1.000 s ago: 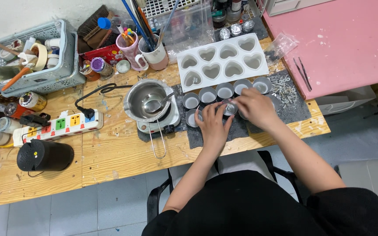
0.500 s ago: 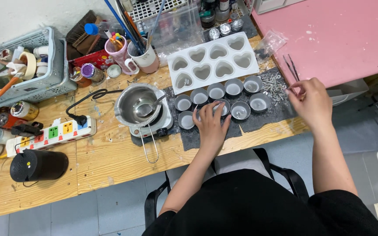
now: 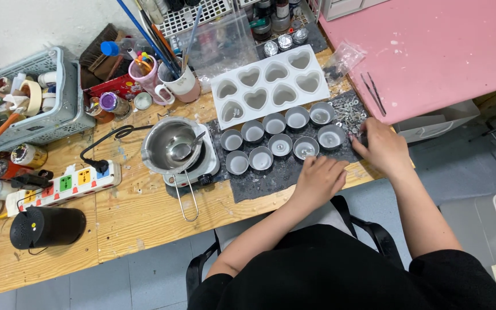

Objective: Preparing wicks for tea light candles by attaching metal tabs.

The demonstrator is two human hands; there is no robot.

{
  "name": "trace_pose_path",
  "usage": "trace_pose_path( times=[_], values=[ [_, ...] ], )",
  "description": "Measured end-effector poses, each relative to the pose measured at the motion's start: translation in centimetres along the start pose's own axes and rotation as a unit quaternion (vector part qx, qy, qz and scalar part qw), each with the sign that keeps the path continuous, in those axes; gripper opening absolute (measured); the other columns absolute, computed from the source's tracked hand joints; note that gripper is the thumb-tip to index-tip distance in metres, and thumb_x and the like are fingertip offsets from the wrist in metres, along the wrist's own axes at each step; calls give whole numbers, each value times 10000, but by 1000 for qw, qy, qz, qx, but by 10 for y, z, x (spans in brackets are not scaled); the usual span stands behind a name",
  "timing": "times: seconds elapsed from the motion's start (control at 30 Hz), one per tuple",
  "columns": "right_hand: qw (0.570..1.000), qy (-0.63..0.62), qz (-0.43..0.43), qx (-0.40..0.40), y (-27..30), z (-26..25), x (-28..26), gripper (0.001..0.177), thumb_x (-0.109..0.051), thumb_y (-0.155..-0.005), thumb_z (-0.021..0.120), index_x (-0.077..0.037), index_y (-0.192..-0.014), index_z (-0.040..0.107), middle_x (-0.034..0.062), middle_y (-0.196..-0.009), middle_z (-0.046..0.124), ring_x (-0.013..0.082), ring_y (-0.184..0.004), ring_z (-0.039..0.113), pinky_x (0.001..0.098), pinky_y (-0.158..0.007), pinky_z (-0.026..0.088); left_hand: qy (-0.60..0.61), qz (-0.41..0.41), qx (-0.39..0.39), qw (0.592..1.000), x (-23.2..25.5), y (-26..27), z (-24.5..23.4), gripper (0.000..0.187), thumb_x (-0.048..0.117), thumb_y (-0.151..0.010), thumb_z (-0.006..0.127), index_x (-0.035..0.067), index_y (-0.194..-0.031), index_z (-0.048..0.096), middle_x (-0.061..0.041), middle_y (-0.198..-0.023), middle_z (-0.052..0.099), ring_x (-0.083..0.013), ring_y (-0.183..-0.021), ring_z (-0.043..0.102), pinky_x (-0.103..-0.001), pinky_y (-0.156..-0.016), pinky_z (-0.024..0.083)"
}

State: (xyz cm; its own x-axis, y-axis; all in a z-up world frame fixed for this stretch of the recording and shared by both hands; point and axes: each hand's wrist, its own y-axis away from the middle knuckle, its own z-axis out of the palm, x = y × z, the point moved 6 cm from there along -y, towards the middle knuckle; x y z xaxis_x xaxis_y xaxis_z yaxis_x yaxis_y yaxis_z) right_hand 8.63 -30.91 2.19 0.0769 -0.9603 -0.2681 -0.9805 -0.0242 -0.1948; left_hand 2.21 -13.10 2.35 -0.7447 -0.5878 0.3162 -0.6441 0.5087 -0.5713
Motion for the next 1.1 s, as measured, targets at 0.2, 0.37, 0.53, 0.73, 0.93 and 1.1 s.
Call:
trace_pose_path(
  times=[0.2, 0.37, 0.53, 0.73, 0.93, 1.1],
  values=[
    [997, 60, -41, 33, -4, 8, -11, 254, -307, -954, 655, -68, -997, 579, 128, -905, 693, 330, -858, 705, 473, -663, 554, -4, -2, -41, 999, -1, -6, 34, 220, 271, -955, 661, 101, -1093, 677, -25, -892, 633, -191, -888, 620, -389, -840, 403],
    [992, 95, -68, 45, -9, 11, -11, 215, -278, -985, 618, -73, -956, 561, 113, -835, 687, 315, -784, 711, 458, -625, 555, -4, -10, -50, 999, 0, -6, 39, 168, 264, -943, 668, 102, -989, 659, -38, -857, 617, -209, -880, 617, -395, -818, 405],
    [986, 132, -91, 40, -14, 14, -12, 225, -282, -998, 605, -71, -926, 572, 107, -760, 685, 305, -709, 711, 445, -594, 558, 6, -14, -47, 999, 0, 0, 39, 152, 250, -942, 684, 101, -962, 664, -37, -854, 611, -215, -887, 615, -392, -801, 396],
    [975, 185, -119, 16, -23, 39, 9, 186, -239, -1001, 599, -81, -902, 603, 119, -715, 696, 302, -654, 714, 432, -562, 559, 8, -24, -29, 999, 0, 0, 30, 157, 239, -924, 689, 95, -986, 681, -30, -864, 606, -212, -904, 609, -383, -807, 396],
    [993, 65, -94, 16, -17, -9, -7, 189, -244, -987, 609, -64, -955, 658, 156, -702, 702, 345, -672, 709, 462, -581, 537, 86, -51, -25, 995, -9, -2, 18, 195, 244, -981, 669, 100, -1110, 696, -25, -977, 677, -205, -947, 632, -395, -831, 438],
    [875, -475, 46, -79, 2, 15, -2, 187, -186, -1072, 601, -25, -988, 648, 16, -657, 577, 70, -539, 511, 246, -470, 389, 129, -82, 102, 983, -3, -33, -52, 539, 303, -951, 708, 25, -1393, 574, -133, -1169, 614, -304, -1029, 612, -427, -921, 476]
  ],
)
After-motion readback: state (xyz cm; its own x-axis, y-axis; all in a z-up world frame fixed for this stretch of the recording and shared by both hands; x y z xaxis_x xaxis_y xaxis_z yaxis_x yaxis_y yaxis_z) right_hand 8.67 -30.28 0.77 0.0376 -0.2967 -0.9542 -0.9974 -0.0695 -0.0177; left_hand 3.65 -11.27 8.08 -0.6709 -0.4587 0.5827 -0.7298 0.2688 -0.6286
